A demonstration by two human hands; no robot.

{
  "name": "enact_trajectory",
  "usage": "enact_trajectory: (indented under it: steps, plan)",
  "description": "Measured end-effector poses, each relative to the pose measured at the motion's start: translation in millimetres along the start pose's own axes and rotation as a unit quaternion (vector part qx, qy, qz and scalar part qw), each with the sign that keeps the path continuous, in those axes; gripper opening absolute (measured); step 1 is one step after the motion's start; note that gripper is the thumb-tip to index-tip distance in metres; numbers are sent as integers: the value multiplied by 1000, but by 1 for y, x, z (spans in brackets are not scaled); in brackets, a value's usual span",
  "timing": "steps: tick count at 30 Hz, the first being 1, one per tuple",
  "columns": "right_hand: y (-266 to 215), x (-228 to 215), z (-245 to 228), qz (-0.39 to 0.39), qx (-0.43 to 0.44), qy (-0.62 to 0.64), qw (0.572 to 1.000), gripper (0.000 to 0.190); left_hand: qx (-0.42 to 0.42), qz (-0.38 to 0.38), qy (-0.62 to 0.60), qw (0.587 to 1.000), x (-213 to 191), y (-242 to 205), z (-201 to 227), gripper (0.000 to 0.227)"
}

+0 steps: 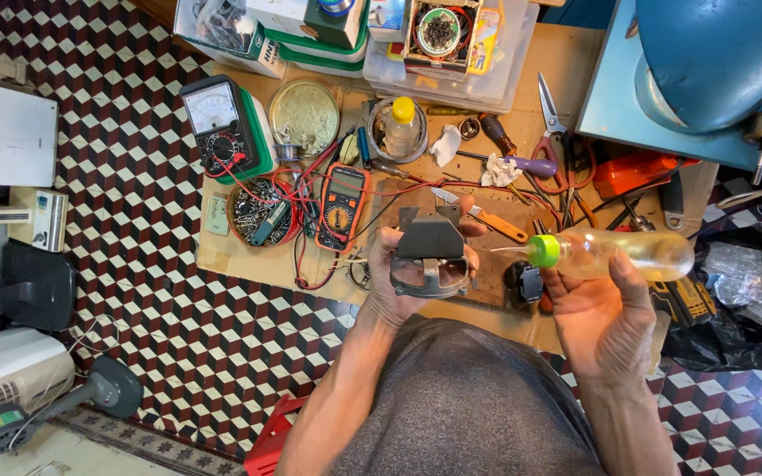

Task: The person disassembles a small electrical motor, cleans the internal components with a cloth, and applies oil to the bearings using a squeeze bottle. They handle the motor housing, rotor, and stator, then reassemble the parts on the workbench.

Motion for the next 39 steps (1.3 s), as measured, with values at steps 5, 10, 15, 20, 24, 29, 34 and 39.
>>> enact_trajectory:
  steps: [5,10,15,20,24,29,34,39]
  plan:
    - [6,0,0,4,2,-2,1000,50,-28,63,42,997,1,7,5,90]
    - [9,4,-4,7,-3,-42,999,50,-60,88,101,989,-21,3,9,81]
    - [12,11,-10,10,-44,-104,994,50,-19,202,230,952,-71,-10,11,56]
    - [21,13,-17,6,-83,-139,987,47,-29,198,134,970,-47,19,22,70]
    - [29,7,-23,10,-138,-180,974,44,-4,201,169,965,-37,52,27,75]
    - [38,7,-32,23,-180,-278,943,34,-21,215,191,958,-46,74,28,77]
    - [49,25,-37,26,-194,-344,918,42,-34,205,175,963,-54,81,23,73]
    - [51,31,-37,26,-157,-380,911,42,-38,220,164,961,-57,75,20,76]
Point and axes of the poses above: each hand's wrist, its own y-axis towards the middle knuckle, its own x-axis out of the palm, z = x × y, the point moved 4 cm from there along y, towards the middle knuckle, and after that the axes turned 11 degrees about -z, right-handed, at the moved point
